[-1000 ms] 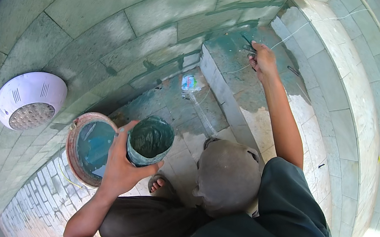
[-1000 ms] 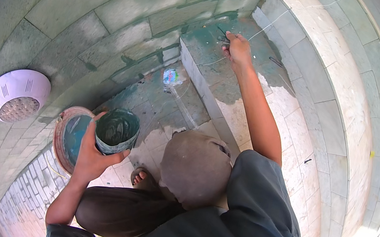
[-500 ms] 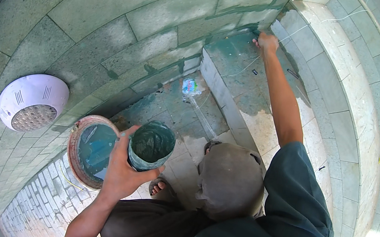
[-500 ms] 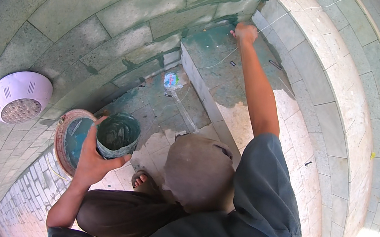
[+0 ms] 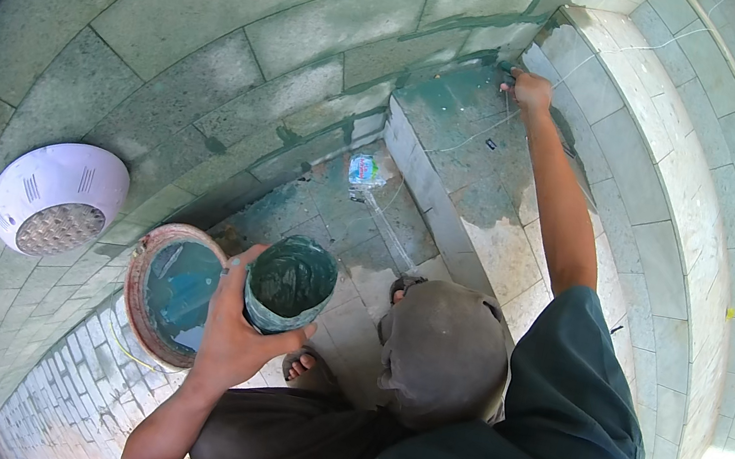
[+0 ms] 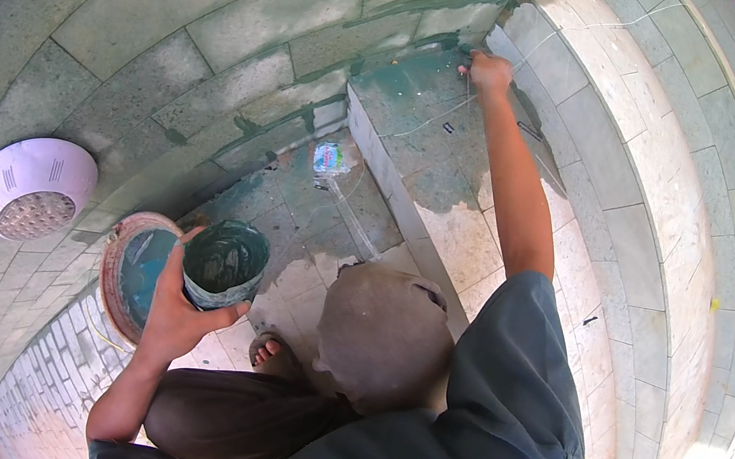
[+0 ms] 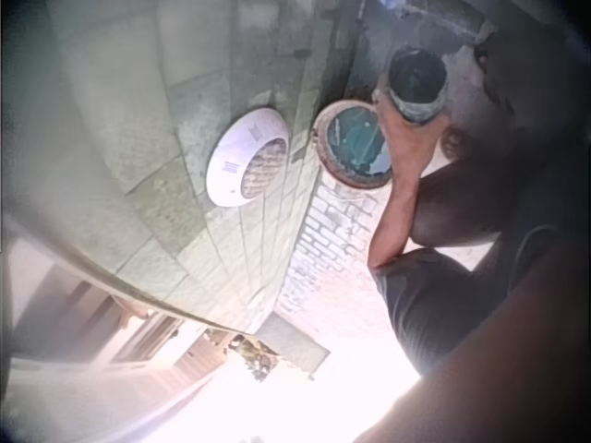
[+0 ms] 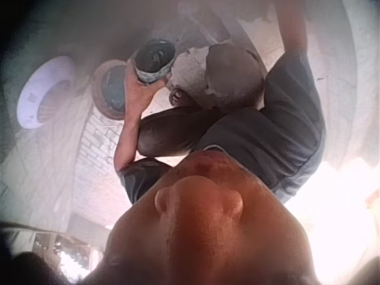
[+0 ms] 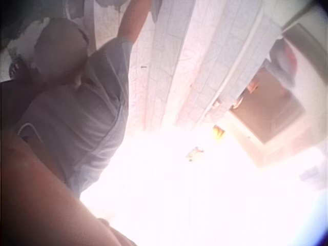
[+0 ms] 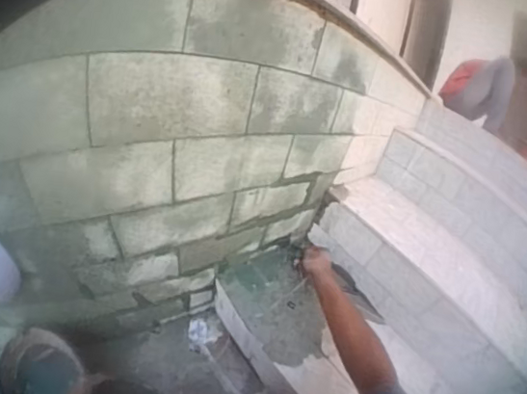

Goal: The person applies green grout to the joints between stone tiles using a small scraper and then wipes the tiled surface with a sponge.

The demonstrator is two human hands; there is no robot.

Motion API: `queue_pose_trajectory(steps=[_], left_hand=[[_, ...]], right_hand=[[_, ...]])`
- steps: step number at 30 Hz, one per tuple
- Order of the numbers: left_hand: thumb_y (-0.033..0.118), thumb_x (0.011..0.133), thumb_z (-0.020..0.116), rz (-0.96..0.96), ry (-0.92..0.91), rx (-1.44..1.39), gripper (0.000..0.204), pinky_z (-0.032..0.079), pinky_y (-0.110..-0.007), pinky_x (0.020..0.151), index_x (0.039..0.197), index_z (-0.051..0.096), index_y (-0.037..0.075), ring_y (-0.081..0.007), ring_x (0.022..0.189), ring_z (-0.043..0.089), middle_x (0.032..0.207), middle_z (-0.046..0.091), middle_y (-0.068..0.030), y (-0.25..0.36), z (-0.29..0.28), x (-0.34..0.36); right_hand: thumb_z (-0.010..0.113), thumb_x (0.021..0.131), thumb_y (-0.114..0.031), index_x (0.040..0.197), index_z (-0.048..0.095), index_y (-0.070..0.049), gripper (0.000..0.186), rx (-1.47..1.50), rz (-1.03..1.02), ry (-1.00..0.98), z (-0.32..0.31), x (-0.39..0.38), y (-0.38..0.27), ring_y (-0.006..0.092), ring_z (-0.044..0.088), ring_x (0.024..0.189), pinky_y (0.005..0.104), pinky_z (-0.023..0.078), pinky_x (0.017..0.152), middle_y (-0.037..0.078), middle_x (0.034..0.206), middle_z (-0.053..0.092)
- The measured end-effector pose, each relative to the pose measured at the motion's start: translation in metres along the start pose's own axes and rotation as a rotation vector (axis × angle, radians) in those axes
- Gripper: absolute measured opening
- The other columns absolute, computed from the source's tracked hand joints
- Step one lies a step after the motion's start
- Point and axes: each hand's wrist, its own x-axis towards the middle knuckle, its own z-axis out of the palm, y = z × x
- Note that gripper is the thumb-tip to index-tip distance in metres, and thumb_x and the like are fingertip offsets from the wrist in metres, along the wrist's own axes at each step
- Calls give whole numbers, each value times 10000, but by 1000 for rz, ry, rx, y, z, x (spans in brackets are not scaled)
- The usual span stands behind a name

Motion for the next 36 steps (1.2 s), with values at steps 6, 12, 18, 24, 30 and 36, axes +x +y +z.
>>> queue_pose_trajectory(steps=[6,12,18,24,30,36], left_hand=[[33,677,846,-22,21,42,822,471,-320,974,1367,403,-18,-170,1104,609,1192,619,-106,0,-3,-2],[72,666,855,-6,22,5,811,462,-349,969,1350,425,-13,-216,1104,598,1182,602,-127,-1,3,4],[61,668,851,-16,52,-6,812,462,-350,975,1354,423,-12,-210,1110,598,1195,598,-122,-4,-2,1],[124,651,866,-43,63,-201,785,460,-377,954,1316,467,1,-255,1077,609,1154,597,-149,-2,8,9],[117,653,864,-24,64,-155,777,464,-370,950,1312,470,-2,-244,1075,612,1152,602,-147,0,6,10],[77,660,852,-23,52,-124,790,470,-352,956,1332,447,-11,-219,1088,611,1172,603,-133,-2,5,9]], right_hand=[[682,862,-213,1040,697,58,325,-430,-333,67,49,-22,4,291,737,693,355,575,771,250,893,721],[679,873,-214,1076,711,-5,294,-336,-314,68,52,-22,20,224,737,702,352,560,765,140,823,740],[667,917,-260,1000,705,2,278,-173,-195,130,17,-51,10,181,703,597,351,536,658,110,741,714],[663,916,-269,973,704,-14,264,-184,-188,239,-12,-25,16,199,711,610,361,546,709,113,748,721],[660,866,-229,1001,696,4,272,-369,-366,272,28,-26,17,388,705,784,448,545,789,223,821,714],[637,841,-200,1046,702,-8,288,-501,-524,249,63,-46,18,464,667,895,514,526,847,292,920,683]])
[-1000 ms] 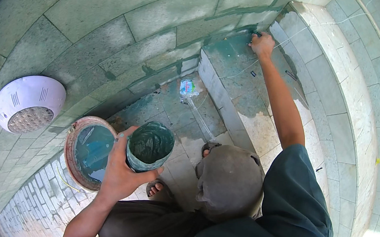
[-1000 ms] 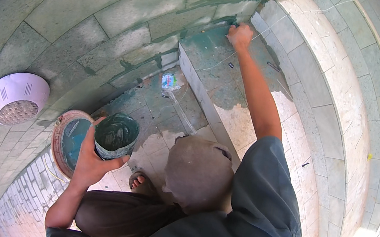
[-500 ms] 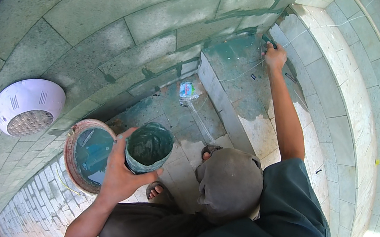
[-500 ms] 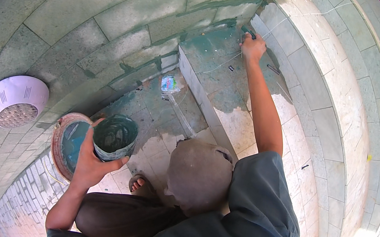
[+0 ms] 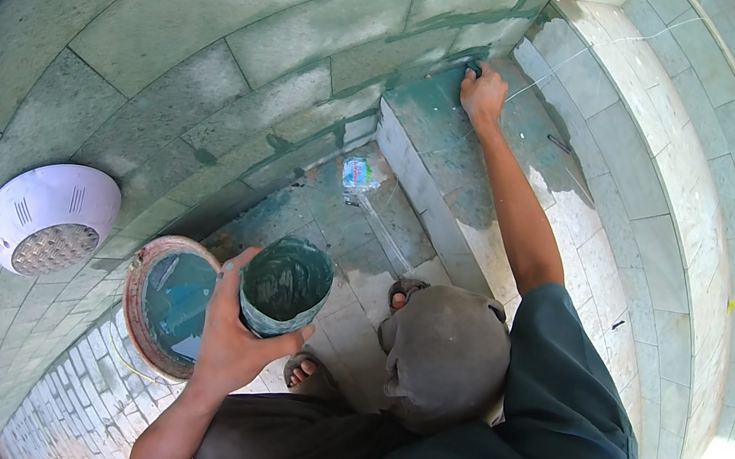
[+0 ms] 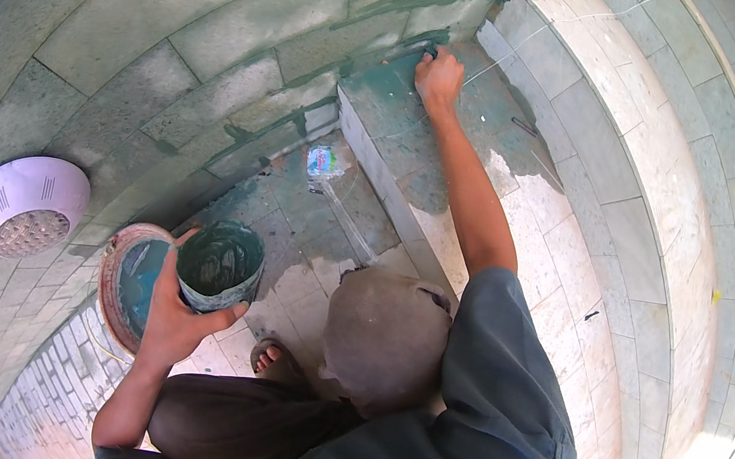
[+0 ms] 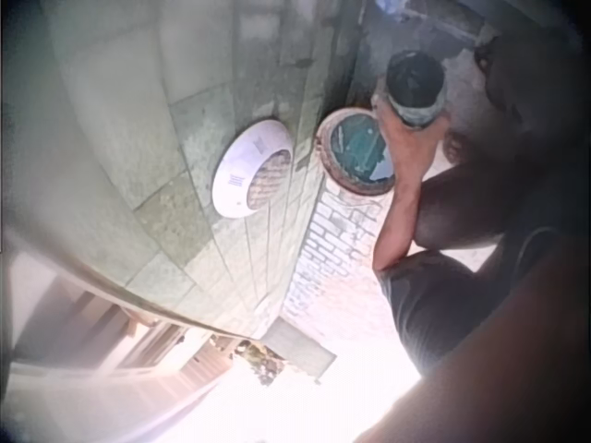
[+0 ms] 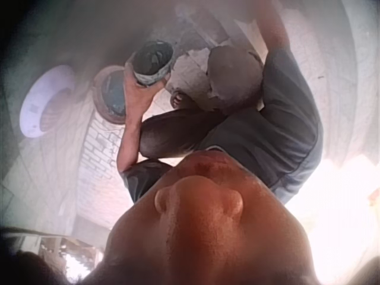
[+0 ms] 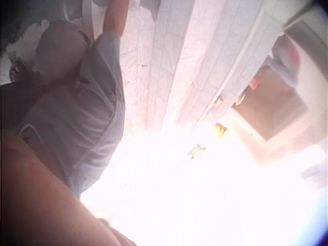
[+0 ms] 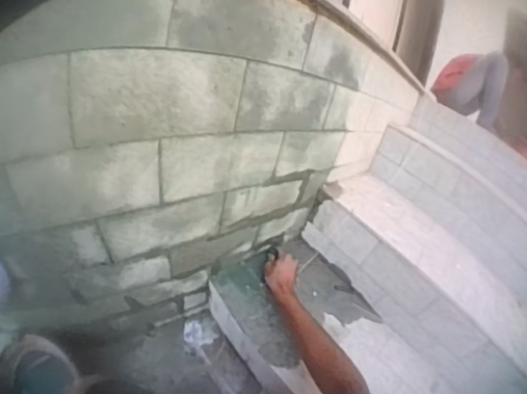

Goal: The person applies green grout to the joints between stone tiles using a small scraper and then wipes the tiled surface with a sponge.

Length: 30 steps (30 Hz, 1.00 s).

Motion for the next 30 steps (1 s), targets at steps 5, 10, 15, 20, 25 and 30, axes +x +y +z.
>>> queue_pose_trajectory(steps=[5,10,15,20,25,30], left_hand=[[-5,671,833,4,-52,18,828,474,-323,977,1376,399,-24,-164,1119,601,1211,605,-102,2,-5,-3],[-15,677,831,69,-95,-4,821,473,-320,975,1374,397,-16,-161,1121,599,1216,603,-100,7,7,1],[-25,682,828,6,-41,-34,819,468,-321,981,1377,396,-13,-161,1129,594,1225,600,-98,4,-6,-9],[-26,683,829,-42,-31,-141,824,462,-321,990,1381,393,-12,-161,1136,590,1232,598,-97,7,-4,-9],[-27,682,829,-49,-36,-195,819,460,-320,993,1380,401,-13,-162,1136,590,1231,599,-95,9,1,-4],[-28,685,825,-66,-48,-215,811,460,-323,994,1379,407,-13,-164,1133,592,1234,598,-96,11,2,-2]], right_hand=[[638,833,-195,1043,703,-1,293,-9,47,4,16,-1,-3,462,671,892,491,535,840,277,924,691],[662,869,-200,924,680,52,259,392,386,68,-9,89,94,312,662,664,414,512,620,191,824,708],[658,903,-146,863,633,5,158,1069,768,-327,1,86,61,125,476,477,280,343,430,84,671,621],[648,901,-123,839,638,-13,126,946,763,-236,-34,69,35,121,441,443,275,310,414,71,630,600],[666,890,-147,767,678,3,194,677,570,-139,-48,68,48,137,474,451,328,334,422,85,646,634],[679,892,-183,862,704,50,237,727,551,-136,-38,65,59,139,563,501,324,397,453,96,686,666]])
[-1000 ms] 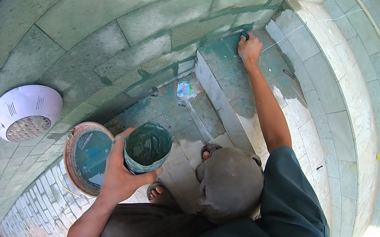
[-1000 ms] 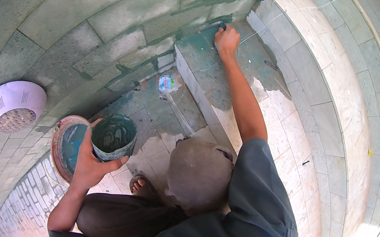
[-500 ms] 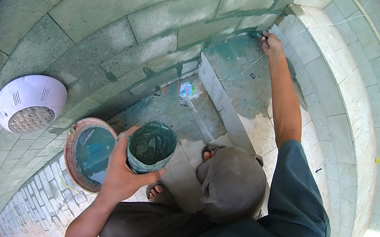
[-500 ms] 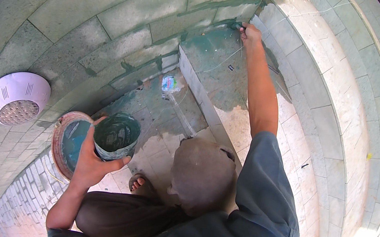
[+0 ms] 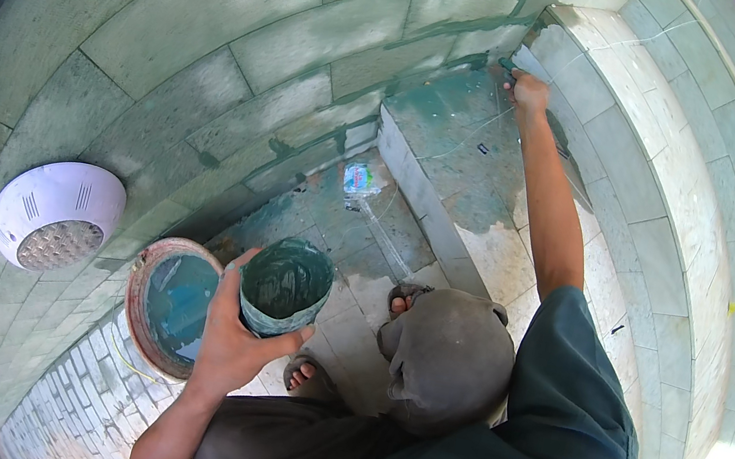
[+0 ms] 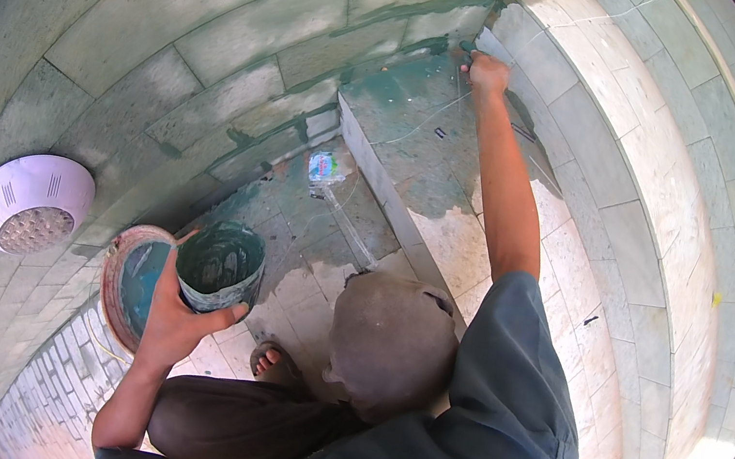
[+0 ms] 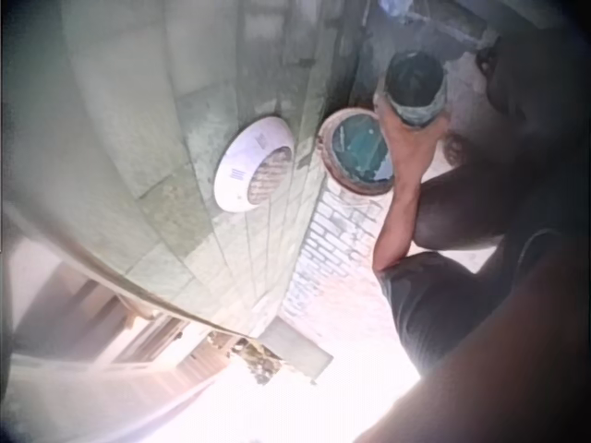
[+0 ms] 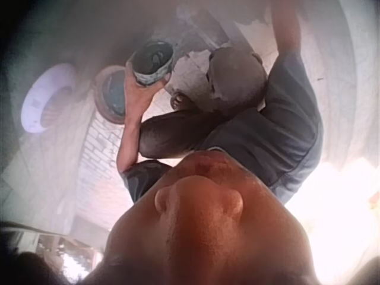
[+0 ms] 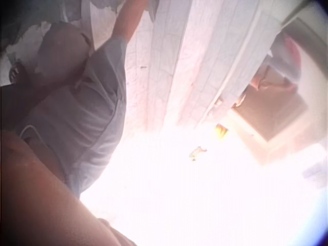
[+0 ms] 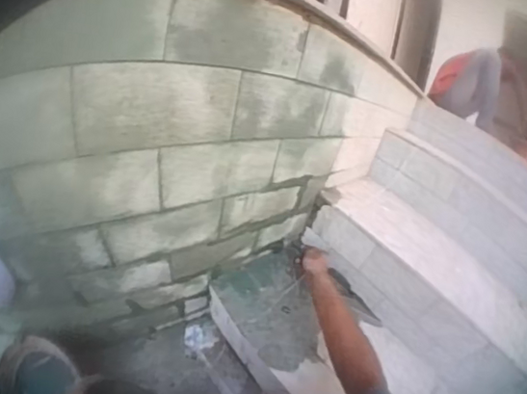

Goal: The person applies green grout to the joints between stone tiles using a small scraper and then wipes the tiled surface with a sponge.

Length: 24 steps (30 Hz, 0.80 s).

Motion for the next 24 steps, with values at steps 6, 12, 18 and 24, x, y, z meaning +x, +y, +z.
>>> queue_pose_trajectory(steps=[6,12,18,24], left_hand=[[-12,684,826,17,20,54,797,471,-328,984,1366,415,-17,-174,1118,603,1216,604,-106,-2,-2,-2],[27,679,836,32,17,-16,800,492,-326,952,1354,412,-32,-185,1082,634,1171,629,-126,-2,5,4],[26,679,839,16,35,0,816,495,-326,947,1364,399,-35,-185,1074,639,1169,638,-129,-2,-1,-1],[-89,672,785,-37,8,-67,798,459,-332,1005,1374,417,2,-173,1142,583,1235,588,-85,-1,-2,-3]], right_hand=[[689,888,-214,1148,668,73,388,-253,-107,91,32,-29,8,201,700,637,330,531,598,171,785,719],[673,885,-259,1148,697,-18,357,-750,-478,-119,13,-54,16,242,715,630,370,557,720,158,790,727],[662,913,-284,1082,705,-2,331,-452,-242,-109,6,-80,0,207,704,598,365,544,675,154,791,717],[648,931,-286,1058,680,63,372,-331,-206,205,1,-48,8,199,701,580,349,543,643,157,768,713]])
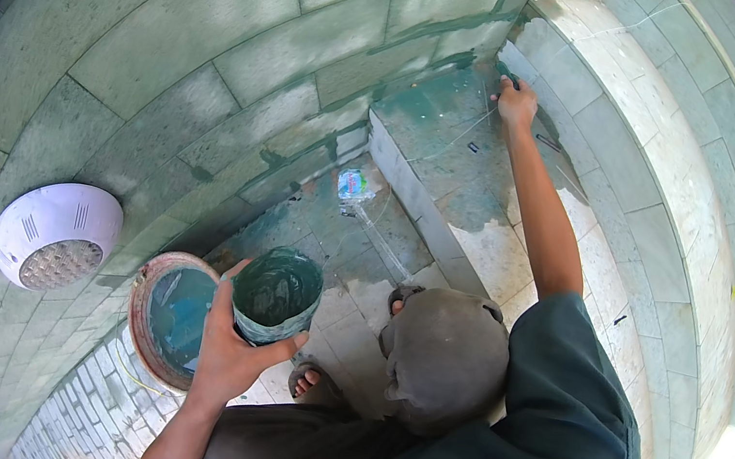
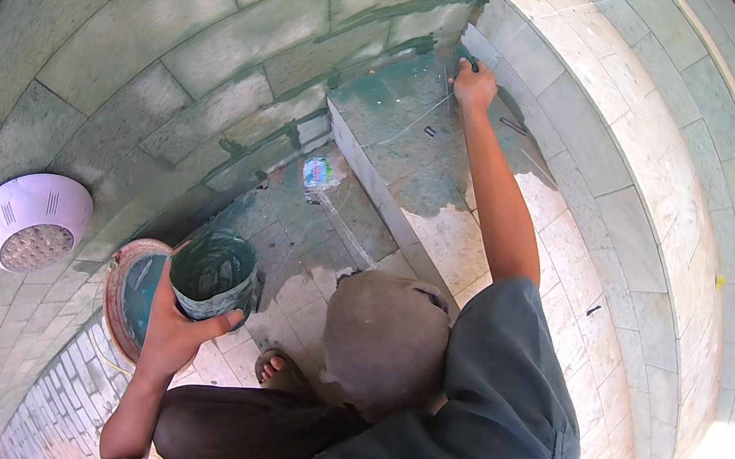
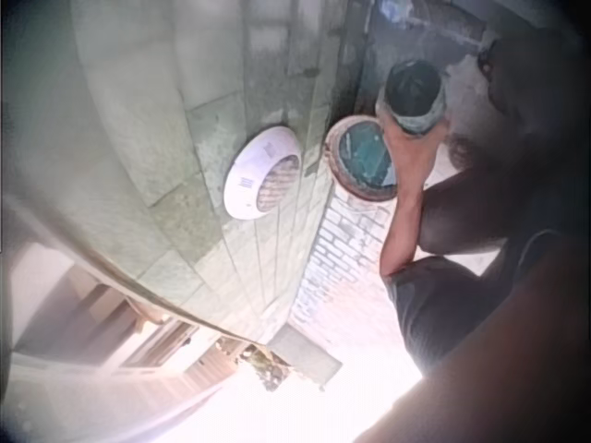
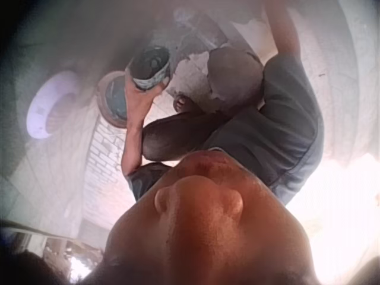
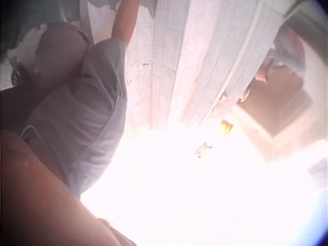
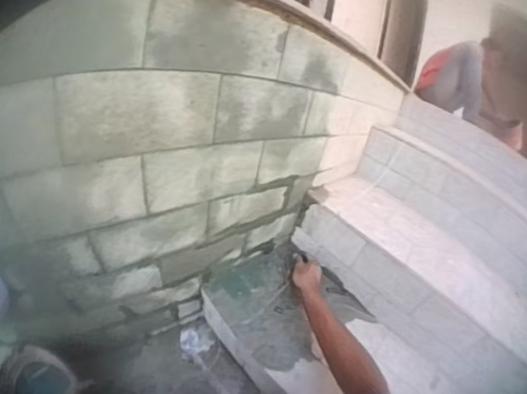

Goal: The person applies green grout to the joints between stone tiles using a small scraper and then wipes the tiled surface with a sponge.

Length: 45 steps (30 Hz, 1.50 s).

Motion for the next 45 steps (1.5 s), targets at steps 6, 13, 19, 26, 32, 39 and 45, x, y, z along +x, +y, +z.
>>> queue_pose_trajectory(steps=[6,13,19,26,32,39,45], left_hand=[[-106,671,770,-8,7,32,815,457,-340,1014,1392,407,4,-180,1158,579,1251,583,-90,-3,-3,0],[-28,680,813,40,-20,27,808,479,-328,966,1376,402,-30,-176,1095,613,1188,623,-112,-2,4,9],[-66,684,795,-14,1,-26,790,470,-332,982,1374,415,-6,-175,1120,599,1216,609,-96,1,2,6],[-5,699,832,37,5,-22,799,490,-312,936,1366,393,-29,-167,1065,618,1173,624,-110,-2,3,7],[-14,698,825,25,21,-5,777,490,-311,935,1355,409,-22,-166,1060,623,1158,631,-105,2,2,7],[-56,690,797,3,-1,-35,749,467,-329,983,1347,444,5,-175,1117,603,1222,614,-91,3,6,6],[-13,697,828,26,20,-13,767,489,-309,939,1349,423,-23,-165,1070,623,1171,633,-103,5,9,8]], right_hand=[[628,931,-245,1038,680,54,322,-93,-45,73,28,8,-16,240,717,621,373,561,674,156,754,716],[647,900,-218,1145,674,32,351,-54,-197,48,47,13,-7,255,716,628,386,561,688,177,702,696],[651,916,-233,1161,678,8,344,0,-166,-226,34,-29,-4,225,709,602,371,552,649,162,723,702],[644,932,-222,1122,692,-17,283,109,-51,17,28,5,-5,200,689,566,367,535,614,136,729,691],[646,930,-240,1166,678,-23,321,84,-219,-190,38,-30,-5,200,680,554,370,539,644,139,718,688],[649,932,-249,1174,666,-2,346,43,-36,-41,8,3,-4,192,676,556,349,524,596,114,710,684],[659,928,-260,1121,679,3,327,148,-99,-217,17,-11,0,179,671,552,349,529,595,111,721,688]])
